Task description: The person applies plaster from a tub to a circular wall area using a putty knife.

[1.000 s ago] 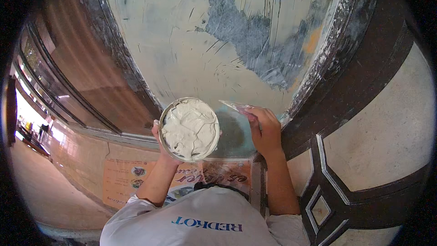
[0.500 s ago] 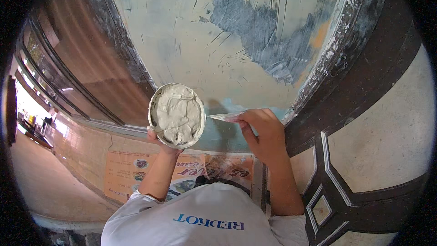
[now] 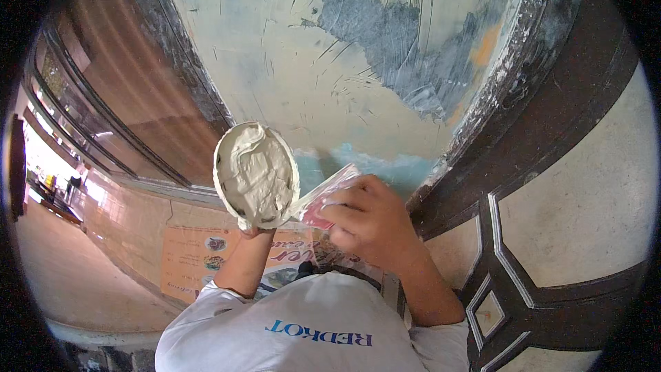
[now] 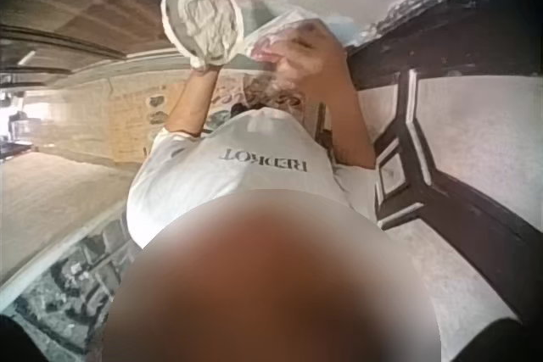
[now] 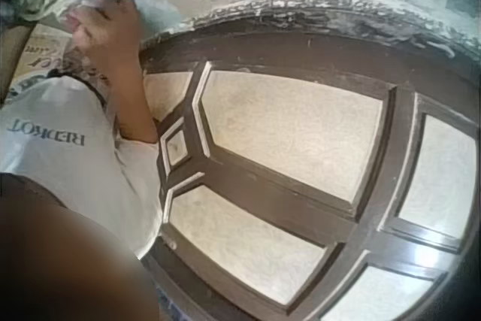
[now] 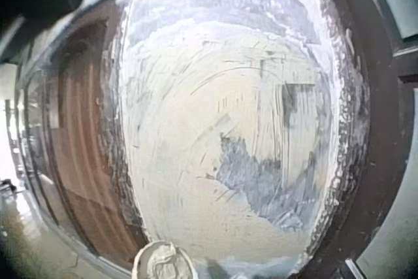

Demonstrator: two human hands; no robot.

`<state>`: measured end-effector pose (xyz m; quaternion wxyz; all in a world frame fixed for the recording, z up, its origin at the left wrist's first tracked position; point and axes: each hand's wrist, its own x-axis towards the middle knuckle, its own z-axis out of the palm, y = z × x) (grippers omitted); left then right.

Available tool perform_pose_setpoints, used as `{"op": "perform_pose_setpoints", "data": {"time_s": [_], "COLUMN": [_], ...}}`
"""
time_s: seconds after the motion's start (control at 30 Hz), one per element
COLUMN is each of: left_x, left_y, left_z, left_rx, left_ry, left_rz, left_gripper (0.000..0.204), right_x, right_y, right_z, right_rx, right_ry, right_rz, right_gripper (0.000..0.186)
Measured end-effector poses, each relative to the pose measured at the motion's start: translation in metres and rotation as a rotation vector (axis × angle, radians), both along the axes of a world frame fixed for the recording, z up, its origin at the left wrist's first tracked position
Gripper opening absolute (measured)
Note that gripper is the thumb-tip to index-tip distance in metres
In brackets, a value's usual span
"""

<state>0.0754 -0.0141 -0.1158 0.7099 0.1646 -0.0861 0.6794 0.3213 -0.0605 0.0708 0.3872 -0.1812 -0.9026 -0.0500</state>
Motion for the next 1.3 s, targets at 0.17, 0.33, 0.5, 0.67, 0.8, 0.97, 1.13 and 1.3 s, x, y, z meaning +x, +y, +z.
{"op": "perform_pose_setpoints", "data": {"time_s": [0.17, 0.33, 0.5, 0.67, 0.8, 0.97, 1.13, 1.3], "left_x": [0.008, 0.017, 0.03, 0.043, 0.049, 0.04, 0.024, 0.02], "left_y": [-0.014, -0.036, -0.044, -0.044, -0.045, -0.046, -0.04, -0.041], "left_z": [0.008, 0.031, 0.058, 0.095, 0.109, 0.118, 0.121, 0.12], "left_rx": [0.015, 0.087, 0.162, -0.093, -0.24, -0.346, -0.295, -0.169], "left_ry": [0.052, 0.201, 0.344, 0.485, 0.556, 0.419, 0.332, 0.19], "left_rz": [0.056, 0.233, 0.4, 0.723, 0.674, 0.467, 0.189, -0.155], "left_gripper": [0.072, 0.086, 0.1, 0.113, 0.106, 0.094, 0.088, 0.092], "right_x": [-0.009, -0.017, -0.019, -0.026, -0.031, -0.03, -0.02, -0.014], "right_y": [-0.01, -0.015, -0.005, 0.005, 0.018, 0.034, 0.047, 0.052], "right_z": [-0.002, 0.009, 0.002, -0.003, -0.007, -0.019, -0.018, -0.015], "right_rx": [-0.027, -0.056, -0.035, -0.032, -0.007, 0.037, 0.148, 0.177], "right_ry": [0.058, 0.045, 0.043, -0.021, -0.077, -0.105, -0.068, -0.064], "right_rz": [-0.055, -0.101, -0.084, -0.167, -0.214, -0.223, -0.25, -0.252], "right_gripper": [0.035, 0.039, 0.041, 0.023, 0.013, 0.017, 0.011, 0.014]}}
